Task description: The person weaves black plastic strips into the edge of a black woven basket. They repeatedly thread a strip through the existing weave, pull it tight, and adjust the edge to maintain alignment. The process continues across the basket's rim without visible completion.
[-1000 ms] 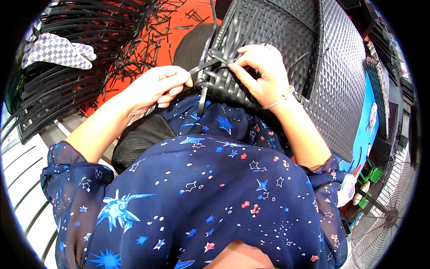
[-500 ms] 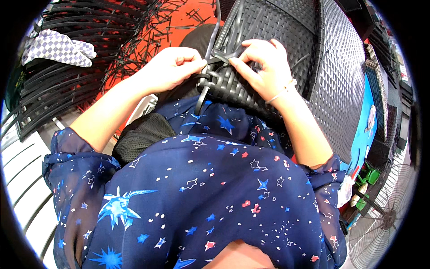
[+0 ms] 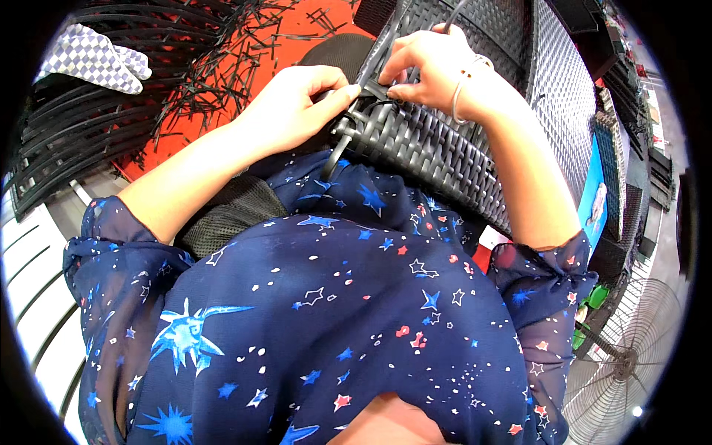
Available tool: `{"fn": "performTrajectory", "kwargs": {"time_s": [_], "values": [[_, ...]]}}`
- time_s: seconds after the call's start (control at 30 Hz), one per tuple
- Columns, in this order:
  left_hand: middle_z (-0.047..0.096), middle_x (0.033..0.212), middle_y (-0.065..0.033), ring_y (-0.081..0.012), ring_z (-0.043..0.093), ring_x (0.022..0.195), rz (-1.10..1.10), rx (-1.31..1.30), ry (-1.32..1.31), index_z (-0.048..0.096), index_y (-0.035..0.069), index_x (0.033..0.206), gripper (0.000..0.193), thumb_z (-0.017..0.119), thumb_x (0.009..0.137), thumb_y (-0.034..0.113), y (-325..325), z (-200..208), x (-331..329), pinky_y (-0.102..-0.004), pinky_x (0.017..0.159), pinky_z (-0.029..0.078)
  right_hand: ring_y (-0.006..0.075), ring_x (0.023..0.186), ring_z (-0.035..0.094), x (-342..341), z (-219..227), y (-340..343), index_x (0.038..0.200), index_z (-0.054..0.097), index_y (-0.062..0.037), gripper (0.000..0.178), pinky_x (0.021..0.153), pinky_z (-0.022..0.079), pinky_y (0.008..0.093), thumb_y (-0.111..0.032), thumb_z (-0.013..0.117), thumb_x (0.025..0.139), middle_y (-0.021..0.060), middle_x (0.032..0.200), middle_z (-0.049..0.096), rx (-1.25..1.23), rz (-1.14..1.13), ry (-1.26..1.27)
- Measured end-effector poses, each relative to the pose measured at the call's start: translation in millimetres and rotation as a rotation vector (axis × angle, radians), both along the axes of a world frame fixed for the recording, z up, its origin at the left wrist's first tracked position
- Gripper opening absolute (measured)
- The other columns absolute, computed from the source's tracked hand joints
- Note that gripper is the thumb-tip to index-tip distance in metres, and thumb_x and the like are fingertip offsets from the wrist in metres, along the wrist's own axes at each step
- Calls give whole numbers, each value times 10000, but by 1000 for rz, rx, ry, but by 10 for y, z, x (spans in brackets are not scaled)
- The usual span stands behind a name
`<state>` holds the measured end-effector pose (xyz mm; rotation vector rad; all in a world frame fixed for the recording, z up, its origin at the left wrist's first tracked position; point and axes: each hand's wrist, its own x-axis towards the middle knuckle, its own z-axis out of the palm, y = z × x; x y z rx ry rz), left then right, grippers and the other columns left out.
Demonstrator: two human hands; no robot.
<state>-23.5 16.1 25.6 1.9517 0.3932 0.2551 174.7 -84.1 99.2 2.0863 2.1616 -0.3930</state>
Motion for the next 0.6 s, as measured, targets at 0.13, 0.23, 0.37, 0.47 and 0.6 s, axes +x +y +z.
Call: {"fn": "performTrajectory", "kwargs": {"time_s": [0.13, 0.23, 0.37, 0.47, 0.6], "values": [[450, 643, 69, -33, 405, 612, -23, 4, -15, 600, 4, 804, 281, 581, 984, 220, -40, -12, 39, -248, 540, 359, 156, 922, 632, -68, 97, 47, 846, 722, -159, 93, 935, 370, 411, -224, 723, 779, -25, 896, 654, -38, 119, -144], [469, 640, 43, -45, 420, 618, -23, 56, -78, 606, -4, 818, 273, 585, 980, 214, -62, -45, 65, -260, 546, 375, 155, 890, 638, -91, 136, 136, 818, 707, -144, 85, 909, 380, 390, -219, 717, 779, -26, 868, 650, -126, 124, -168], [524, 649, -11, -80, 456, 622, 4, 114, -169, 627, -18, 859, 247, 594, 971, 199, -107, -87, 126, -282, 567, 410, 167, 868, 649, 17, 65, 160, 837, 703, -137, 98, 863, 405, 380, -219, 710, 784, -22, 860, 654, -154, 133, -115], [585, 687, -49, -106, 508, 634, -1, 165, -152, 643, -26, 897, 231, 595, 967, 188, -150, -29, 133, -297, 588, 438, 174, 852, 652, 5, 54, 158, 854, 699, -136, 110, 858, 422, 392, -220, 709, 785, -15, 869, 656, -155, 178, -186], [604, 752, -57, -114, 550, 694, 9, 150, -229, 653, -17, 904, 243, 581, 982, 201, -138, -138, 163, -289, 634, 452, 180, 837, 649, 60, -49, 189, 840, 684, -130, 102, 870, 433, 397, -209, 708, 780, -6, 860, 650, -159, 211, -210]]}}
